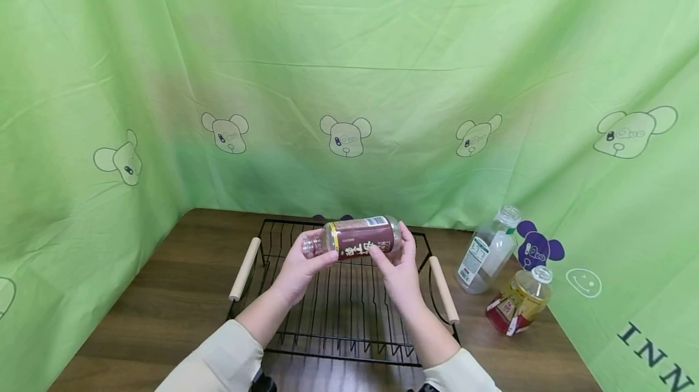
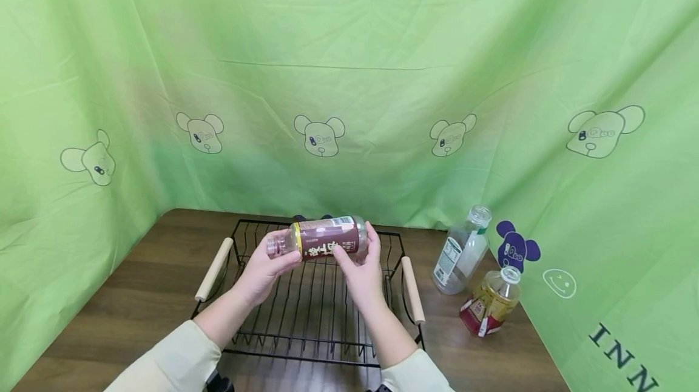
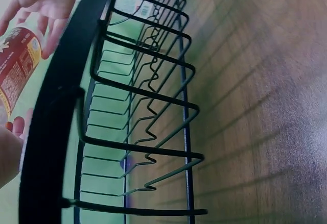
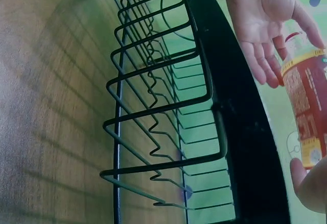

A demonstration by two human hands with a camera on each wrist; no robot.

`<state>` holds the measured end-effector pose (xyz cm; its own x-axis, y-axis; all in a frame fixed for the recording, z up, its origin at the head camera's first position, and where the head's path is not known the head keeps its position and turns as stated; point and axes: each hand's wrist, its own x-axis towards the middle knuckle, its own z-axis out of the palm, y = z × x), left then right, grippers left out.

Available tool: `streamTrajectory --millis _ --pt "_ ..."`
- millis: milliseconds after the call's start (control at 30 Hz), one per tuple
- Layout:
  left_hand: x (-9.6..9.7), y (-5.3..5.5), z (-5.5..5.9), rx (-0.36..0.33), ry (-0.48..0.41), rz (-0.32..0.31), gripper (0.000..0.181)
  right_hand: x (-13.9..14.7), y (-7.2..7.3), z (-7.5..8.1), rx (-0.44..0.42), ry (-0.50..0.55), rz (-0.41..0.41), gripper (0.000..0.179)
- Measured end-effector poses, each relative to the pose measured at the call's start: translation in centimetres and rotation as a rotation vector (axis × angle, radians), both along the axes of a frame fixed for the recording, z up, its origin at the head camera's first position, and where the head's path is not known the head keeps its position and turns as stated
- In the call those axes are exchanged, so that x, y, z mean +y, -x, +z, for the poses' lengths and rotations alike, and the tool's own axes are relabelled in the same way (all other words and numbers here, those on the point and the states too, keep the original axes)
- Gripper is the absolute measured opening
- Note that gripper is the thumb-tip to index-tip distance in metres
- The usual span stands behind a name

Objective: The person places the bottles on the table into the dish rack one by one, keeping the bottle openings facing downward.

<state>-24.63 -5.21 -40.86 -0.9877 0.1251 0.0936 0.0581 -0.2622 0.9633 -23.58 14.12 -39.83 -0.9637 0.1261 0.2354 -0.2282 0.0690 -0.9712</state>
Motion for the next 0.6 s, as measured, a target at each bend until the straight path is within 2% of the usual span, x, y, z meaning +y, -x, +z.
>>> streamTrajectory --millis 233,600 --pt "0.62 -0.4 -0.29 0.025 0.129 -0.008 0.06 -0.01 0.19 0.12 -0.003 0.086 -0.06 0.079" --pt "0.79 -0.6 -0.56 0.051 0.203 -0.06 0.068 -0.24 0.62 0.53 -0.02 0.218 -0.102 0.073"
